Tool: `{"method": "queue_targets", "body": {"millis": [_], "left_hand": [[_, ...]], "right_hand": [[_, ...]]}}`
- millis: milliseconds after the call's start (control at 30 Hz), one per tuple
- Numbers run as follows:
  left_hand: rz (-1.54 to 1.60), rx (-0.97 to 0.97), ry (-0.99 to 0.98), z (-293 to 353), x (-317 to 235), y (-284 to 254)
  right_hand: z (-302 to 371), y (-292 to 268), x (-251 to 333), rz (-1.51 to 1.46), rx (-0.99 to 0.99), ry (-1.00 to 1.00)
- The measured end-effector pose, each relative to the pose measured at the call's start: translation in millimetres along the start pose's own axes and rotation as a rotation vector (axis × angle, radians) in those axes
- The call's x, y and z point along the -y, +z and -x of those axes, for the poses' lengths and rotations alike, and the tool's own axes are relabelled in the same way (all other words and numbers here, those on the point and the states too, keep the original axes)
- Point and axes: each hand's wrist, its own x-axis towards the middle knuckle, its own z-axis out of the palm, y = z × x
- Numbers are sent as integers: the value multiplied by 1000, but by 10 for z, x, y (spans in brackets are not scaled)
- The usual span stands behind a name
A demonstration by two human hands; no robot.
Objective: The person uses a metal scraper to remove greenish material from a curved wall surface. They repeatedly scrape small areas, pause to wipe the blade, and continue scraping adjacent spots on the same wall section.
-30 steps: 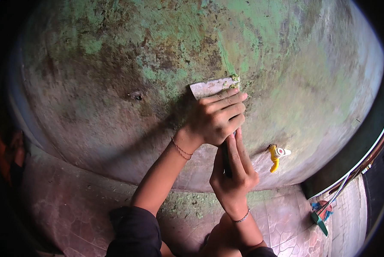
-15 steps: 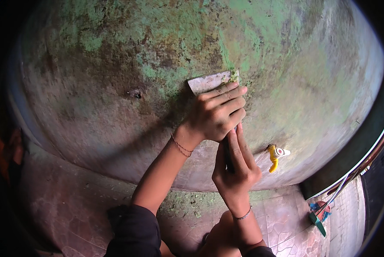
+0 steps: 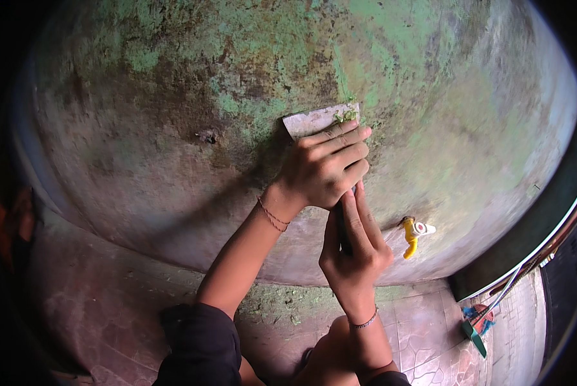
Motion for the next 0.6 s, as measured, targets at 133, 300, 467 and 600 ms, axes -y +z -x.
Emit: {"method": "queue_targets", "body": {"millis": [133,300,467,600], "left_hand": [[21,37,-17,9,9,-20],[24,43,-45,-21,31,-69],[15,31,0,-43,33,-114],[42,56,-50,-52,63,-114]], "right_hand": [[-9,6,11,-69,-62,-8],[-19,8,77,-28,10,32],[-50,1,116,-26,8,27],[-61,11,143,-61,-8,65]]}}
